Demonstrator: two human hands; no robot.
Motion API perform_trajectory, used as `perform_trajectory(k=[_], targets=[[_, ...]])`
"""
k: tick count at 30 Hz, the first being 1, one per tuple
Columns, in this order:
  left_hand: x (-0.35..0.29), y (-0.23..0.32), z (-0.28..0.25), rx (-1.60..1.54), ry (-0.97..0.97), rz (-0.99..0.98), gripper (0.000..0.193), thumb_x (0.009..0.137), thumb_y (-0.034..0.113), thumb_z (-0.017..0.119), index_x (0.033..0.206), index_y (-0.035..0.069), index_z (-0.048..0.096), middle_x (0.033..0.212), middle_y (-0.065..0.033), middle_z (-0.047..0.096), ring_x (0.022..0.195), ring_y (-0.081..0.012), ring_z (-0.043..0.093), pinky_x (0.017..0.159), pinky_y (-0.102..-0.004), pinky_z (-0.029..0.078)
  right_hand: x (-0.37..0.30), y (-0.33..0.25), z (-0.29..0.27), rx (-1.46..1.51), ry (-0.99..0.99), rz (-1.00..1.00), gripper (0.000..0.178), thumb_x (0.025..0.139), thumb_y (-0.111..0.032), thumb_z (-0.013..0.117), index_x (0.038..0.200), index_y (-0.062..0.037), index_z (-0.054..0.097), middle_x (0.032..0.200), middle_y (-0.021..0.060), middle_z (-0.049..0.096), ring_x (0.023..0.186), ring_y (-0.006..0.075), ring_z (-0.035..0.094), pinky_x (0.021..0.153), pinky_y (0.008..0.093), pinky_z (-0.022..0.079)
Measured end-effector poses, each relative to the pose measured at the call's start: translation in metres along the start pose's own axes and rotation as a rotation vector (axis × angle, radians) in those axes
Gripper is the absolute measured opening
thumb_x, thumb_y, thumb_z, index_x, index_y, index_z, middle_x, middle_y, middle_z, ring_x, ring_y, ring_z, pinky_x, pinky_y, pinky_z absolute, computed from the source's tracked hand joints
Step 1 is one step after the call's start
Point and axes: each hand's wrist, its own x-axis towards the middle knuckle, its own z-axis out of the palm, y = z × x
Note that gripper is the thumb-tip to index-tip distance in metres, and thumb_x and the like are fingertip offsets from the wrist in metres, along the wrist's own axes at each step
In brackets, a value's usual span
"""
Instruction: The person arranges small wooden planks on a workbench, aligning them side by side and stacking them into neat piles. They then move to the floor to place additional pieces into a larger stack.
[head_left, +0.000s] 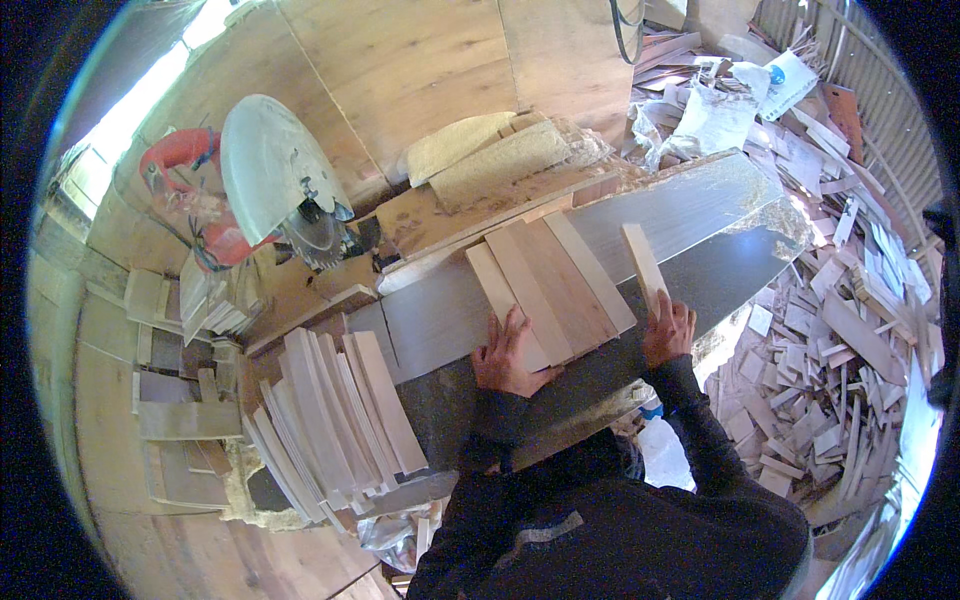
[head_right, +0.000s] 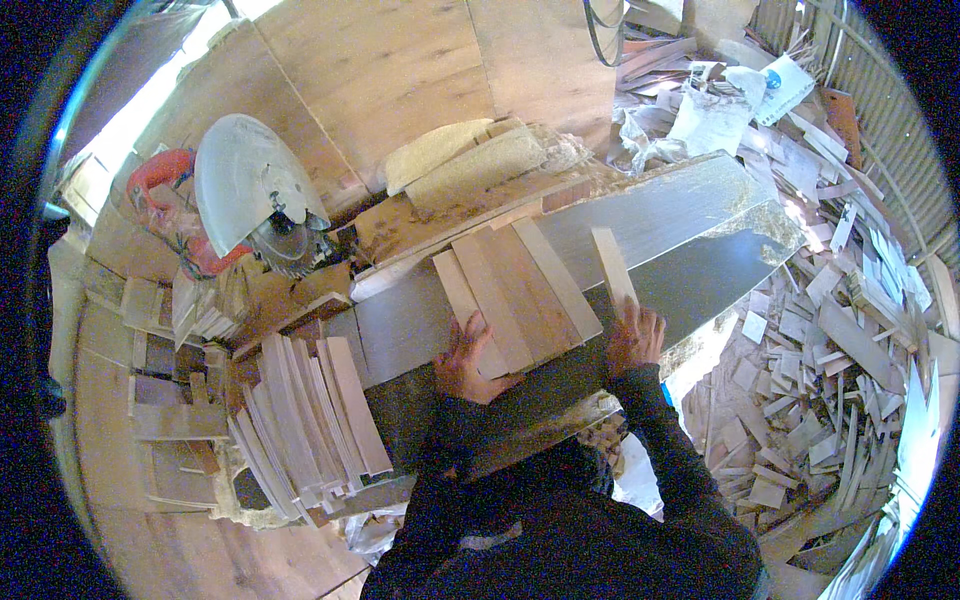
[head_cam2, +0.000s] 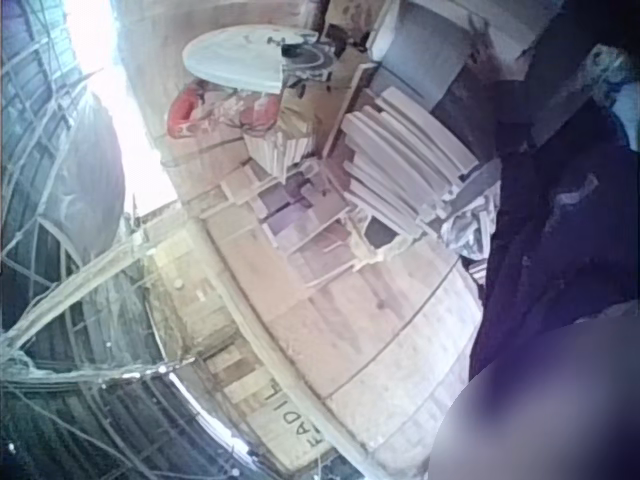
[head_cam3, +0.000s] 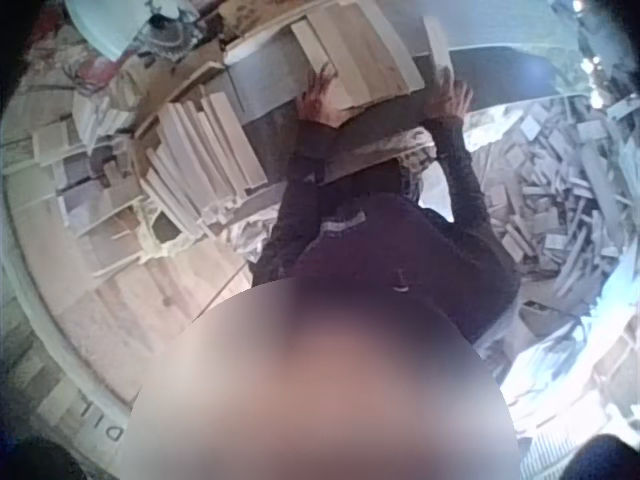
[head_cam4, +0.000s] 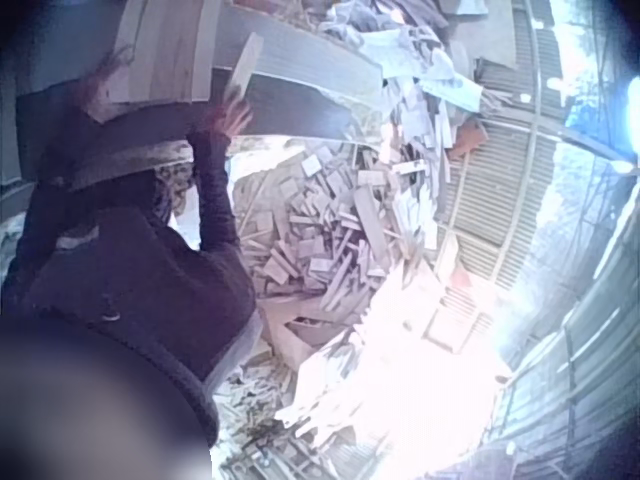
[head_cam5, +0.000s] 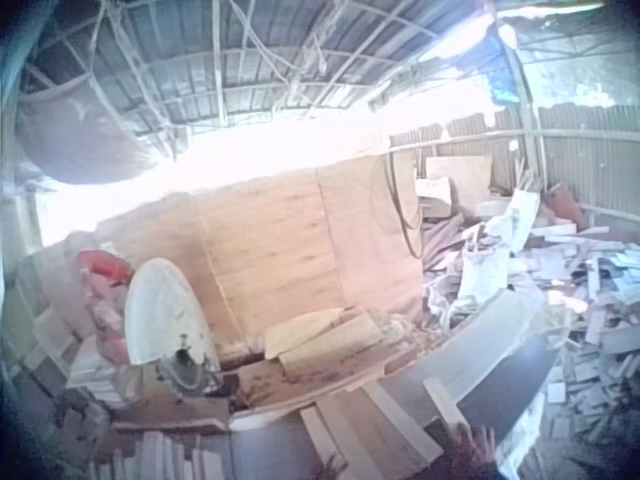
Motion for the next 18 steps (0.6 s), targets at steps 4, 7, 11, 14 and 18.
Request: perform_trajectory(k=[4, 7, 11, 14, 18], targets=[[0.001, 0.001, -0.001, 0.075, -0.015, -0.003, 0.088, 0.049, 0.052, 0.081, 0.123, 0.016, 0.050, 0.143, -0.0006, 0.036, 0.130, -0.0335, 0.033, 0.084, -0.0545, 0.039, 0.020, -0.017, 0.007, 0.248, 0.091, -0.189, 0.039, 0.078, -0.019, 0.059, 0.116, -0.0144, 0.055, 0.101, 0.0123, 0.057, 0.101, 0.0351, 0.049, 0.086, 0.0480, 0.041], [0.004, -0.004, -0.003, 0.145, -0.069, -0.002, 0.090, 0.049, 0.056, 0.080, 0.123, 0.015, 0.050, 0.143, -0.0032, 0.035, 0.129, -0.0346, 0.034, 0.085, -0.0564, 0.039, 0.030, -0.042, 0.023, 0.262, -0.074, -0.235, 0.037, 0.079, -0.021, 0.058, 0.115, -0.0177, 0.056, 0.106, 0.0128, 0.056, 0.101, 0.0344, 0.050, 0.086, 0.0476, 0.041], [0.008, -0.013, -0.001, 0.091, -0.037, 0.063, 0.094, 0.049, 0.059, 0.078, 0.127, 0.015, 0.048, 0.143, -0.0090, 0.034, 0.129, -0.0369, 0.034, 0.091, -0.0566, 0.037, 0.035, -0.071, 0.042, 0.211, -0.138, -0.283, 0.032, 0.080, -0.019, 0.061, 0.111, -0.0102, 0.060, 0.106, 0.0175, 0.058, 0.095, 0.0368, 0.054, 0.085, 0.0452, 0.043], [-0.003, -0.014, 0.007, 0.052, 0.087, 0.079, 0.095, 0.049, 0.058, 0.078, 0.128, 0.015, 0.048, 0.142, -0.0159, 0.034, 0.128, -0.0391, 0.035, 0.096, -0.0535, 0.035, 0.031, -0.076, 0.043, 0.242, -0.159, -0.217, 0.035, 0.079, -0.020, 0.060, 0.113, -0.0107, 0.059, 0.113, 0.0181, 0.056, 0.099, 0.0378, 0.053, 0.087, 0.0460, 0.043], [-0.023, -0.025, 0.018, -0.153, 0.168, 0.037, 0.084, 0.060, 0.056, 0.074, 0.128, 0.012, 0.049, 0.141, -0.0198, 0.035, 0.121, -0.0404, 0.044, 0.098, -0.0482, 0.037, 0.017, -0.051, 0.023, 0.331, -0.086, -0.255, 0.039, 0.078, -0.014, 0.058, 0.117, -0.0095, 0.055, 0.120, 0.0189, 0.052, 0.107, 0.0382, 0.051, 0.091, 0.0471, 0.041]])
